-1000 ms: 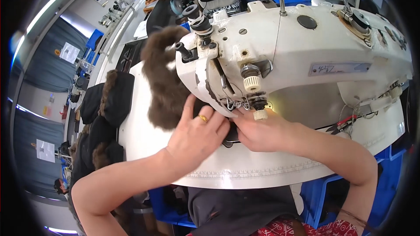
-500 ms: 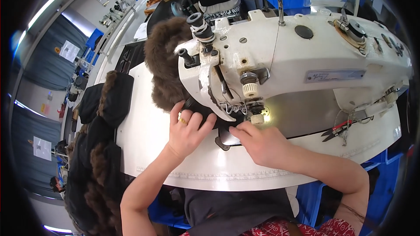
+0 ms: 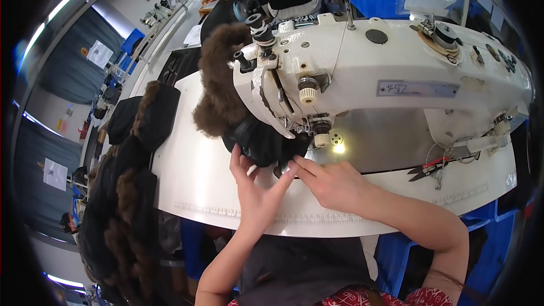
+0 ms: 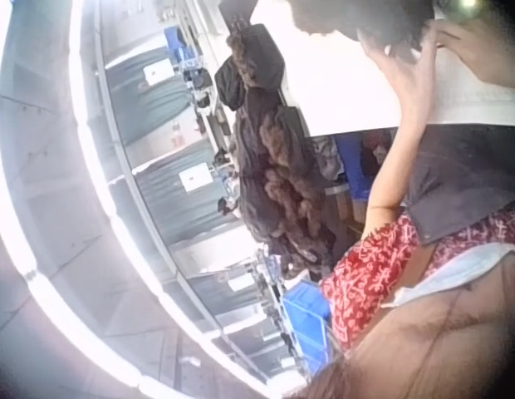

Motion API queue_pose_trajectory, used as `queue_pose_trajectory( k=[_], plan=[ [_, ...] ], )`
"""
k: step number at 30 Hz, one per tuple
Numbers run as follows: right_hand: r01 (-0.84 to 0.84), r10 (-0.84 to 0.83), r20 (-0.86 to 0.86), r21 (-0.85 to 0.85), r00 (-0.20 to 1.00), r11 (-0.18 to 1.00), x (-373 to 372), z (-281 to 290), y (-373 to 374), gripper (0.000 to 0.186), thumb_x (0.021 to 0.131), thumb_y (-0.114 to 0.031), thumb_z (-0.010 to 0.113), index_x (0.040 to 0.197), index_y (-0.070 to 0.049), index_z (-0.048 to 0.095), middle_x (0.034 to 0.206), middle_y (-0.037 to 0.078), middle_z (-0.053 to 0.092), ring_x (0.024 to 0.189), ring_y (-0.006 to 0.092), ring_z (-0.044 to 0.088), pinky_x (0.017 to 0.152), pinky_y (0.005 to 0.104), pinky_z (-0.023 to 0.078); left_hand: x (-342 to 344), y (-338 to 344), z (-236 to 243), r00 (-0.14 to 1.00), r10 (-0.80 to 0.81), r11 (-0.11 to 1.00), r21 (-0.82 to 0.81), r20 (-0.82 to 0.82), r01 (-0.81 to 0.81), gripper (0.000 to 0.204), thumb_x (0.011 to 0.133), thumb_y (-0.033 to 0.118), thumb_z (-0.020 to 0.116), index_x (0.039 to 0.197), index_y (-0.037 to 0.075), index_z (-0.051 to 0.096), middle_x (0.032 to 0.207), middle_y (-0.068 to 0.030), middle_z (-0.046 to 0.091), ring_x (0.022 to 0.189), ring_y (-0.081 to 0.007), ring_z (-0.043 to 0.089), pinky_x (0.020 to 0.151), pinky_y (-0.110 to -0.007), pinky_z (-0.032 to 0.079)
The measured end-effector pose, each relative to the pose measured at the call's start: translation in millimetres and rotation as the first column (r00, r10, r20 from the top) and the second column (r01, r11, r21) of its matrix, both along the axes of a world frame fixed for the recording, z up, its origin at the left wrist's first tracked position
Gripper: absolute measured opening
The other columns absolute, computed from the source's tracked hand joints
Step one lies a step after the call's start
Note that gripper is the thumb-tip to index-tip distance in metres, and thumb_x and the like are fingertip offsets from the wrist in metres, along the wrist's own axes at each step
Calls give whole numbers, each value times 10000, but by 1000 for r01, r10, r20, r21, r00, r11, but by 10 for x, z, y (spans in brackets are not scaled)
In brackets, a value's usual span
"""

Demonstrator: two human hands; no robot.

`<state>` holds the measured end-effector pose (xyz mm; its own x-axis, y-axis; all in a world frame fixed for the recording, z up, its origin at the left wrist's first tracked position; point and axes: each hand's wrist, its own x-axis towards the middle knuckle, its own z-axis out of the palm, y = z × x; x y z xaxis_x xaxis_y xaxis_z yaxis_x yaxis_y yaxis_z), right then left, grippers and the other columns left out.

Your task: Sewing a fur trim onto a piece of black fabric using an industrial sewing machine.

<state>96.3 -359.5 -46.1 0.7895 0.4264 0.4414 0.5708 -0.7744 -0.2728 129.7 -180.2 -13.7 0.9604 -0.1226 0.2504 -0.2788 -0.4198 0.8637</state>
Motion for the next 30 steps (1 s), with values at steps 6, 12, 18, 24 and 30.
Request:
queue_pose_trajectory(
  k=[6,12,18,24,30],
  plan=[
    [-24,14,-95,-101,995,995,34,37,68,349,770,-75,623,1109,1,584,1275,142,570,609,225,666,533,363,528,505,-174,-199,885,152,892,324,441,-315,878,758,178,823,1396,-32,258,1198,-182,532,1001,-224,600,797,-325,522],
    [17,-19,-26,-47,999,999,16,-20,83,385,778,-94,629,1156,-33,593,1289,119,580,601,217,665,517,355,526,616,-127,-115,997,66,937,-340,-43,-77,730,767,59,794,1334,-32,345,1108,-139,591,957,-173,617,779,-263,520],
    [173,-227,141,319,964,932,122,-100,96,405,838,-86,596,1240,-48,573,1240,138,601,617,212,648,500,331,527,578,-125,-154,991,41,879,-467,-124,-95,692,764,21,798,1309,-11,372,1094,-115,596,925,-148,615,769,-251,518],
    [274,-200,-229,359,953,892,138,-48,150,313,939,-99,542,1246,-37,545,975,130,674,768,301,672,629,380,535,500,-90,-174,989,10,877,-474,-150,-81,663,753,-32,791,1274,20,384,1109,-98,585,980,-164,606,848,-291,499],
    [359,-199,-361,457,911,814,187,-12,115,273,981,-182,495,1205,-35,546,740,154,655,690,344,653,639,440,509,447,-82,-214,995,5,891,-451,-102,-51,652,771,-2,791,1243,20,342,1128,-106,520,983,-154,585,797,-250,511]
  ],
)
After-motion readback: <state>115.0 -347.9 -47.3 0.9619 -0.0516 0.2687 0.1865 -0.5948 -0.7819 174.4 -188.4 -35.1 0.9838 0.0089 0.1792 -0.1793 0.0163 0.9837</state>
